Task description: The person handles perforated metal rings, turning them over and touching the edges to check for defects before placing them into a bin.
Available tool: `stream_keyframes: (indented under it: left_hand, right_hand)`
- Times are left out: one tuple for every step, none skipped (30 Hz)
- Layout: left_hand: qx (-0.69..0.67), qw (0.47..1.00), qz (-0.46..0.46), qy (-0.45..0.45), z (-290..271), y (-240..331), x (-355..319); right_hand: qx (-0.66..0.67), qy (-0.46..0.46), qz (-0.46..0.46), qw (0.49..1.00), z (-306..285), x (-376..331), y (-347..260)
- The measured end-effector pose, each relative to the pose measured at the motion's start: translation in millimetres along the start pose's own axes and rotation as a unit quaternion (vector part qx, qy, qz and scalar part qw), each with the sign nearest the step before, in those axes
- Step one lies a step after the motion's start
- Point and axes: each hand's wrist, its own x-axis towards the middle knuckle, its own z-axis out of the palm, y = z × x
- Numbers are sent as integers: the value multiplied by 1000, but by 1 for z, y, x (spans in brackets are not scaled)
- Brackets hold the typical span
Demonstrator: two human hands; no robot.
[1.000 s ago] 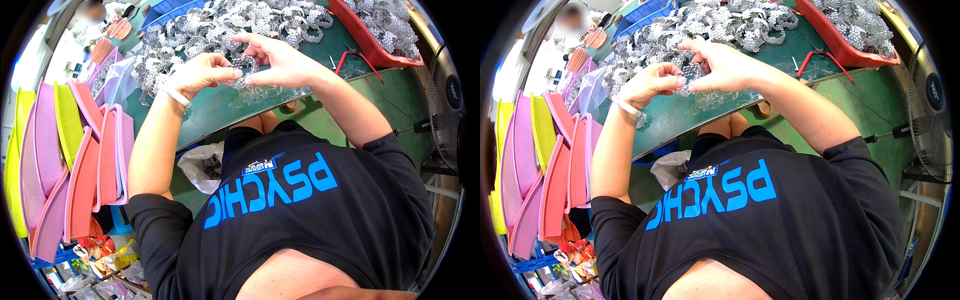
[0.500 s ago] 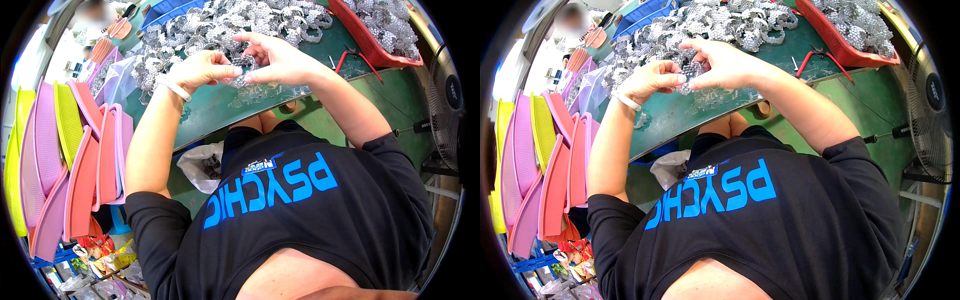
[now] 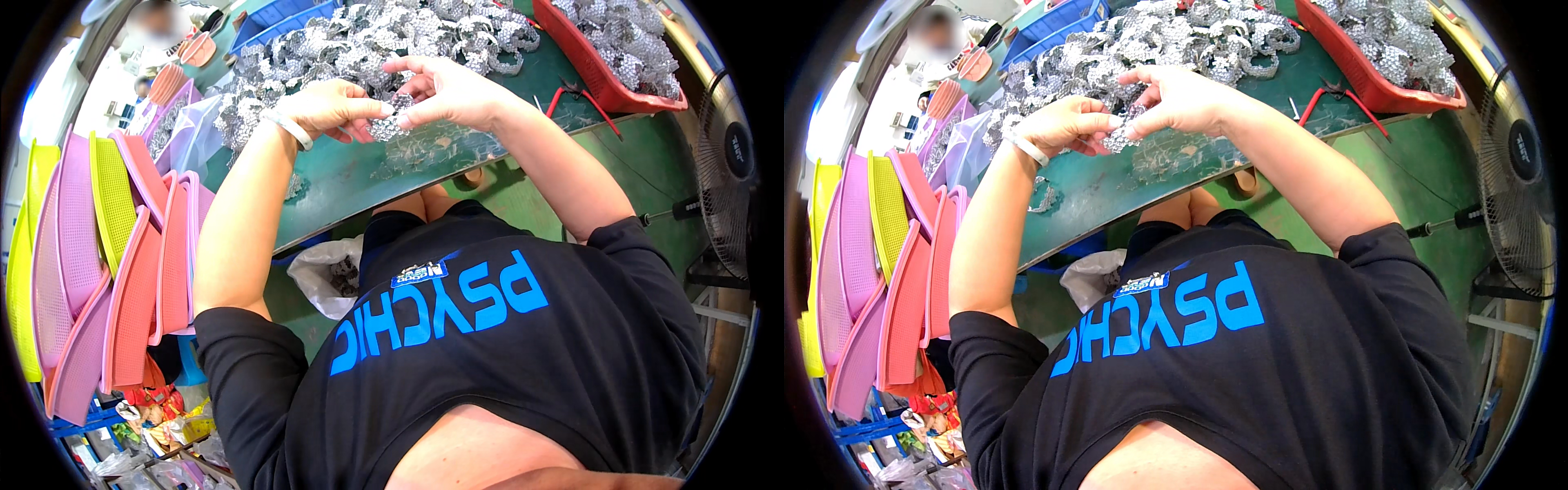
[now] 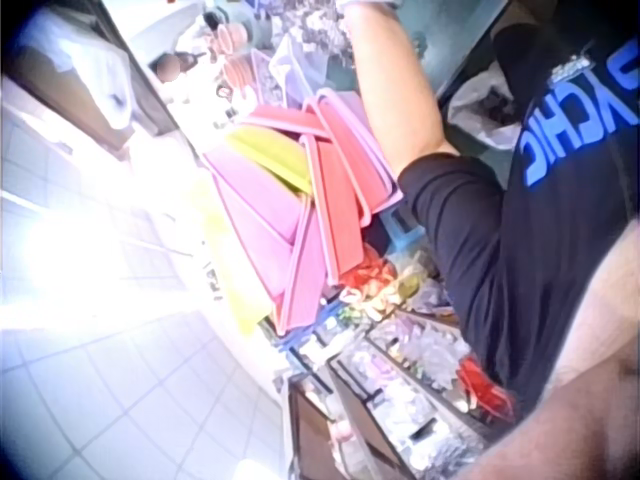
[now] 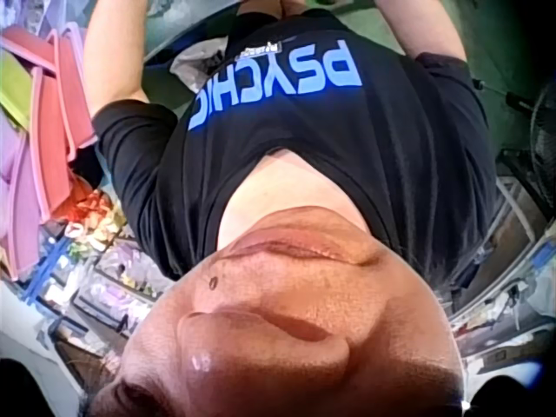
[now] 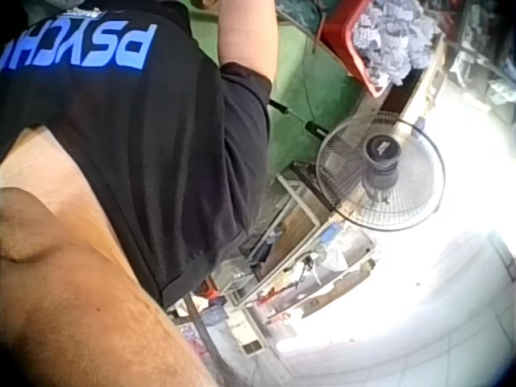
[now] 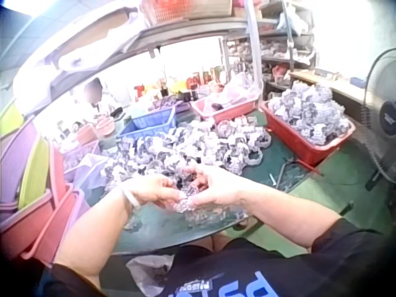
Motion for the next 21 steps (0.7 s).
stream_keyframes:
  left_hand:
    - [-1, 1000, -6, -3, 0, 1, -1]
    - [-3, 1000, -11, -6, 0, 3, -2]
    - [-2, 1000, -13, -9, 0, 4, -1]
    - [0, 1000, -15, -12, 0, 6, -1]
    - [1, 1000, -15, -17, 0, 8, 0]
    - [6, 1000, -7, -20, 0, 10, 2]
    - [11, 1000, 3, -24, 0, 9, 3]
    - [16, 999, 14, -29, 0, 7, 2]
    - [15, 999, 34, -26, 1, 7, 6]
    - [13, 1000, 27, 1, 1, 7, 1]
    - [-22, 999, 22, 20, 2, 5, -1]
    - [-12, 999, 28, 12, 0, 6, 0]
    - [-31, 998, 23, 52, 4, 11, 0]
    - [-56, 996, 32, 62, 0, 6, 0]
    - [-73, 995, 23, 61, 0, 0, 1]
    - [-69, 995, 15, 71, 3, 1, -5]
    - [-72, 995, 20, 60, 8, -7, -3]
    - [-55, 997, 29, 47, 13, -5, -2]
    - [-43, 997, 37, 42, 17, -5, -4]
    - [-46, 997, 53, 39, 22, -6, -7]
    - [-49, 996, 70, 37, 25, -7, -7]
  right_hand:
    - [3, -3, 3, 1000, -1, 1, 1]
    - [3, -3, 2, 1000, -1, 2, 1]
    - [3, -1, 2, 1000, -2, 2, 2]
    - [2, 2, 1, 1000, -3, 2, 2]
    - [-3, 3, 1, 1000, -3, 2, 3]
    - [-10, 8, -1, 1000, -7, 1, 3]
    - [-18, 14, -3, 1000, -10, -1, 5]
    - [0, 0, -11, 1000, -8, 1, 9]
    - [-4, 5, -19, 1000, -11, 1, 13]
    - [-22, 12, -18, 1000, -8, 0, 6]
    - [-70, 11, -17, 997, -12, 2, 5]
    - [-93, 36, -37, 994, -17, 2, 9]
    - [-99, 47, -60, 992, -25, -1, 7]
    - [-134, 60, -73, 986, -31, -8, -8]
    - [-156, 71, -78, 982, -37, -15, -19]
    - [-190, 104, -84, 972, -48, -23, -30]
    - [-226, 134, -77, 962, -59, -36, -36]
    - [-269, 171, -83, 944, -75, -50, -45]
    - [-287, 207, -134, 926, -96, -54, -45]
    - [-302, 252, -167, 904, -116, -63, -50]
    - [-427, 316, -123, 839, -131, -77, -70]
